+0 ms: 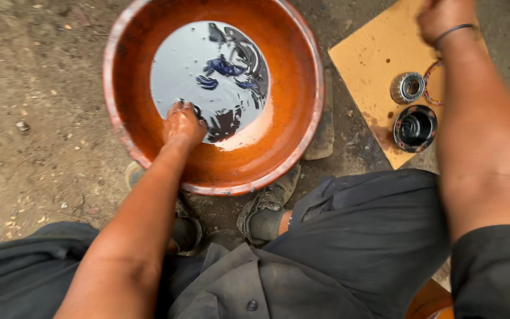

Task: The person sits on the ground and cleans various mechanical parts, including bearings and rings, by scrubbing them with a cloth in a basin of liquid. The cleaned parts are placed on a cardboard sheet nearby.

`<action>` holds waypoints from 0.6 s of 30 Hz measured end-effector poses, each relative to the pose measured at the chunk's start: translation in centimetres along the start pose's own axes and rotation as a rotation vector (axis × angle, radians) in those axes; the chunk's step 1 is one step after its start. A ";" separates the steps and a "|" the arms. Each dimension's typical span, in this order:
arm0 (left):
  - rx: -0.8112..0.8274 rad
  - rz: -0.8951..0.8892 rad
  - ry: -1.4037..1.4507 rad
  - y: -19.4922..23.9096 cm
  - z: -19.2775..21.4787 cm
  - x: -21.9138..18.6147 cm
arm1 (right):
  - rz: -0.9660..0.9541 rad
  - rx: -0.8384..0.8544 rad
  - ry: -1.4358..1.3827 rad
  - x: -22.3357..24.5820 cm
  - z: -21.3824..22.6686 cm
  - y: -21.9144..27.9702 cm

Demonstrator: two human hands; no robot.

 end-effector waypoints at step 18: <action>-0.043 -0.086 -0.288 -3.2 -3.5 -0.5 | -1.047 0.499 -0.314 -8.7 -0.8 18.5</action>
Point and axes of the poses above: each hand's wrist, its own y-axis away from the middle knuckle, its own z-axis out of the back of the hand, x = y × z, the point moved 1 cm from there along -y, towards the middle knuckle, and after that the axes turned 15 degrees about -x, right-handed, at the moved point
